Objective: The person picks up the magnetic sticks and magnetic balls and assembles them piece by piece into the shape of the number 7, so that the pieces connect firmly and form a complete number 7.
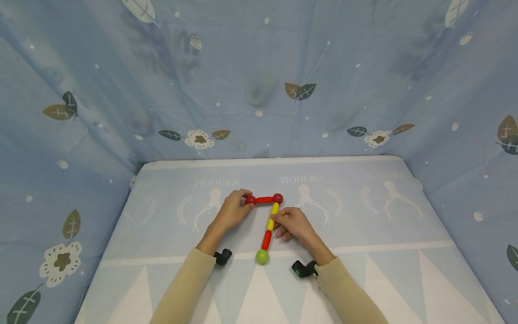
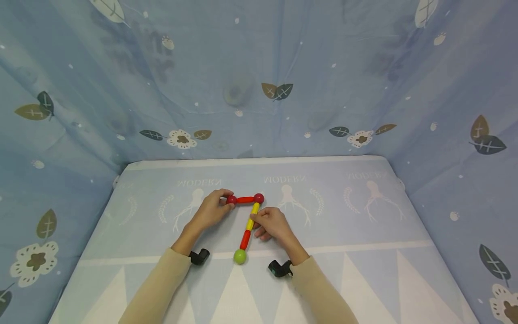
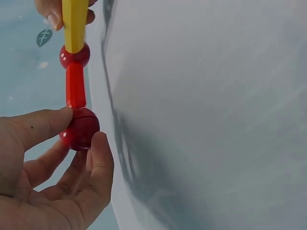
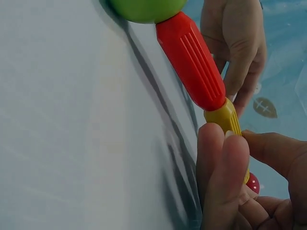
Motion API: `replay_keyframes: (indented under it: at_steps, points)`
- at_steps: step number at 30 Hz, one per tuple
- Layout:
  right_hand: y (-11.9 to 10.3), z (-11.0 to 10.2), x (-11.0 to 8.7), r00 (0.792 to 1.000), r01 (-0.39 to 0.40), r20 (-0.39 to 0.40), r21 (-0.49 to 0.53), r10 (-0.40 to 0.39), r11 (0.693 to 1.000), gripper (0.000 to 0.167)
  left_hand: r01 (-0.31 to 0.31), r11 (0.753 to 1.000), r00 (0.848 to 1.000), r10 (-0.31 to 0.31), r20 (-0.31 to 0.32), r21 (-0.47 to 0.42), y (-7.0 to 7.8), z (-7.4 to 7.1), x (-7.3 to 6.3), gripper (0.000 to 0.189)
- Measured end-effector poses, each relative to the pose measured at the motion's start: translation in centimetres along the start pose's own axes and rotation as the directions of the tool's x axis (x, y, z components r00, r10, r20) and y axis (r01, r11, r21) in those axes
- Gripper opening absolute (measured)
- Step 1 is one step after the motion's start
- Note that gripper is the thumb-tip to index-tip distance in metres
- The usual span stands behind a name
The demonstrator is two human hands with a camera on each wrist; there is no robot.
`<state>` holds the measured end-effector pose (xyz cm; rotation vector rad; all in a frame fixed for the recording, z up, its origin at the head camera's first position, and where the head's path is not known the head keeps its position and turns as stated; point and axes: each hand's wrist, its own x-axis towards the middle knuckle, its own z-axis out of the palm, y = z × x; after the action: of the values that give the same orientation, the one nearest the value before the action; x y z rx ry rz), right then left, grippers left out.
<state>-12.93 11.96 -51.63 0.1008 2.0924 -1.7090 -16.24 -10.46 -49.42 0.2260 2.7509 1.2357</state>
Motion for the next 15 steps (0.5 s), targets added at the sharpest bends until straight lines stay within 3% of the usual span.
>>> replay_keyframes:
  at_steps: [8,15]
  points:
    - [-0.6,-0.5,1.8,1.0,-0.007,-0.019,-0.06,0.006,0.998,0.031,-0.002,1.0,1.0,0.002,-0.001,0.003,-0.2,0.0,2.0,0.038]
    - [-0.6,-0.7,2.6,0.999,-0.023,-0.026,-0.057,0.021,0.998,0.033,0.035,0.999,0.999,-0.035,0.015,-0.001,-0.2,0.0,2.4,0.039]
